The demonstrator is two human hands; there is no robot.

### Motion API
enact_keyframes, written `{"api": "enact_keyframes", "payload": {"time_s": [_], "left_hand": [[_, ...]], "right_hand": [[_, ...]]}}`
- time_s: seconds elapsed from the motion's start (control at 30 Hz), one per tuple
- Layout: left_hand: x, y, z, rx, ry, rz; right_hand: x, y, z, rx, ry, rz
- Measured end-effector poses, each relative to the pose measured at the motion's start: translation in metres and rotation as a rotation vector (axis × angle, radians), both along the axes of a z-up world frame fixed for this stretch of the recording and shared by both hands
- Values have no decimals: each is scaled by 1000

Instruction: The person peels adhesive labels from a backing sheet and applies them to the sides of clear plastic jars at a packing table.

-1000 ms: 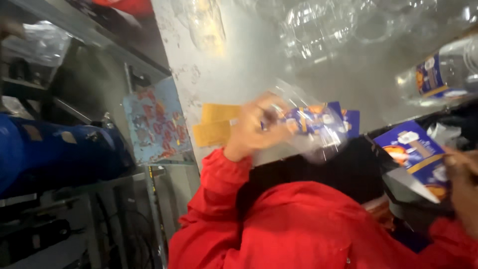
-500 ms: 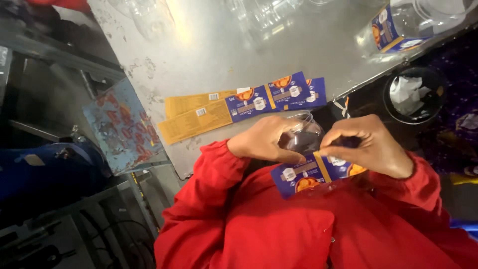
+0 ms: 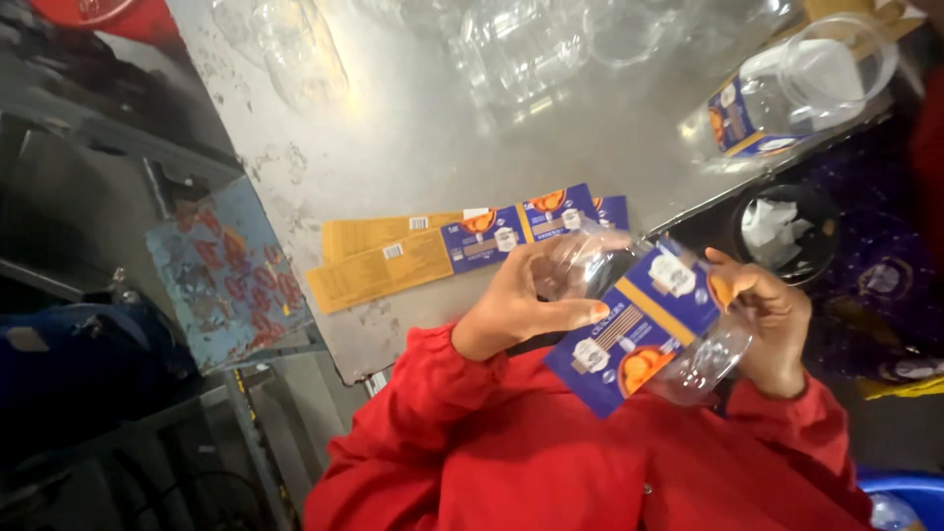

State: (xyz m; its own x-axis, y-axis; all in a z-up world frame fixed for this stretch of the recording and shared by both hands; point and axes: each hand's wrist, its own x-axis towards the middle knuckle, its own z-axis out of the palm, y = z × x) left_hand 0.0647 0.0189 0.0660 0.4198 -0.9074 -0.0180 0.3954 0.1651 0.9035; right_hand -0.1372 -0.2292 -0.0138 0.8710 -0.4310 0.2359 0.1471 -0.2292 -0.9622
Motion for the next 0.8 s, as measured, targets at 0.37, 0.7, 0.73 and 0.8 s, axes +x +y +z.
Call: {"api": "enact_keyframes", "payload": {"time_s": [0.37,0.7,0.73,0.8], "left_hand": [[-15,-30,-3,-96,135,491],[-40,-40,-33,-206,-6,679],[-42,-37,-32,-206,-43,686],[-48,-29,-30,-124,31,625]], "right_hand": [[10,35,-42,-678,-134,-211],[30,28,1,-1208,-609,-191],[27,27,1,-1152,-493,-127],[31,16,1,-1144,-375,50]]}}
